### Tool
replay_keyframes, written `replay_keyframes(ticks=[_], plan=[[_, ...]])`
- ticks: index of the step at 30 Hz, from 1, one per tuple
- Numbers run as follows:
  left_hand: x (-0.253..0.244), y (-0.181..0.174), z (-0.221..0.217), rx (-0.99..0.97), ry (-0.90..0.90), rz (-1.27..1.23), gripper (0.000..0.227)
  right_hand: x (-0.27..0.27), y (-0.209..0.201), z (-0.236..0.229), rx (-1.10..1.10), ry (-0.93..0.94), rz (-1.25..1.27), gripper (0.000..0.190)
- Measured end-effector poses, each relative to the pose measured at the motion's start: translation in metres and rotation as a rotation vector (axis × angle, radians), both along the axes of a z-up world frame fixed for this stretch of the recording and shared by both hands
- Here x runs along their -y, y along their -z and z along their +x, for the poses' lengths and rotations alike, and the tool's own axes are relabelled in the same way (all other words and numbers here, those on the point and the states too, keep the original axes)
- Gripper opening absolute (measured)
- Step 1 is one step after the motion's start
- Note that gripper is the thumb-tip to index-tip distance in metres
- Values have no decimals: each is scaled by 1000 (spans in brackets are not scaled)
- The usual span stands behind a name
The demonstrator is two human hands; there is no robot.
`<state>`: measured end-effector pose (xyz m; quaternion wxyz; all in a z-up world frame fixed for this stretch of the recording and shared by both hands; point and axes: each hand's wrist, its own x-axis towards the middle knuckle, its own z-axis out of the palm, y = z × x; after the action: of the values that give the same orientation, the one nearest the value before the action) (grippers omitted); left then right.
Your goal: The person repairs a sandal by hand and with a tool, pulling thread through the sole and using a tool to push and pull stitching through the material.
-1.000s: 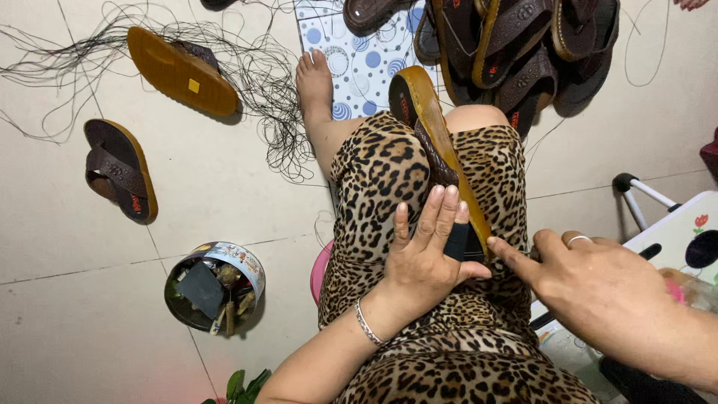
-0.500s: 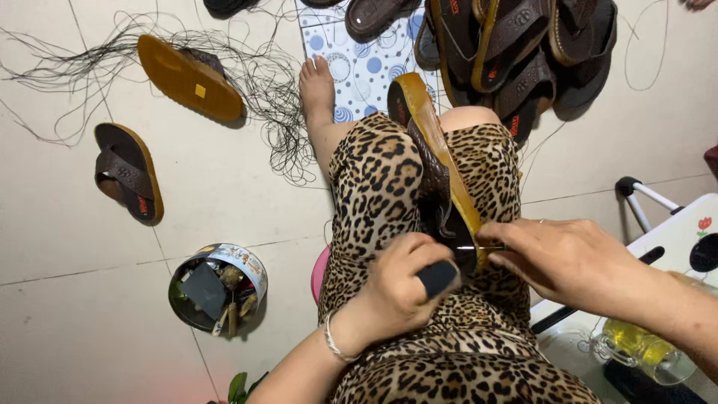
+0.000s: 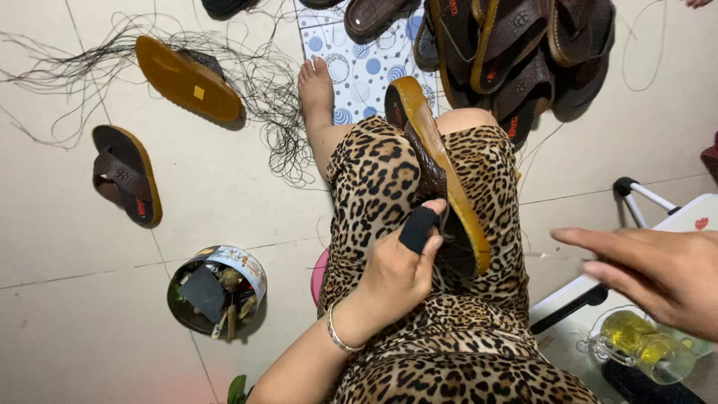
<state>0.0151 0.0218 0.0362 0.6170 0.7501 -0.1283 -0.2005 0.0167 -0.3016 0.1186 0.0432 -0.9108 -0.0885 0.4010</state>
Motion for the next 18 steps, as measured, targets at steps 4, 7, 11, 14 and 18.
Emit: replay_keyframes(ticks=[4,7,11,14,18], plan=[[7,-5,-7,246,97,142,59,-34,55,-5,-76,599,789,23],[15,9,-13,45,-33,-2,33,-67,48,-17,-359,869,1139,37],[-6,-12,-5,-88,-218,-247,22,-62,32,-12,-466,767,1271,33],[-21,-39,1,-428,-346,-489,34,-83,30,-10,-273,547,1146,28],[-15,-51,-2,-409,-181,-549,29,-87,72,-18,517,68,891,18]])
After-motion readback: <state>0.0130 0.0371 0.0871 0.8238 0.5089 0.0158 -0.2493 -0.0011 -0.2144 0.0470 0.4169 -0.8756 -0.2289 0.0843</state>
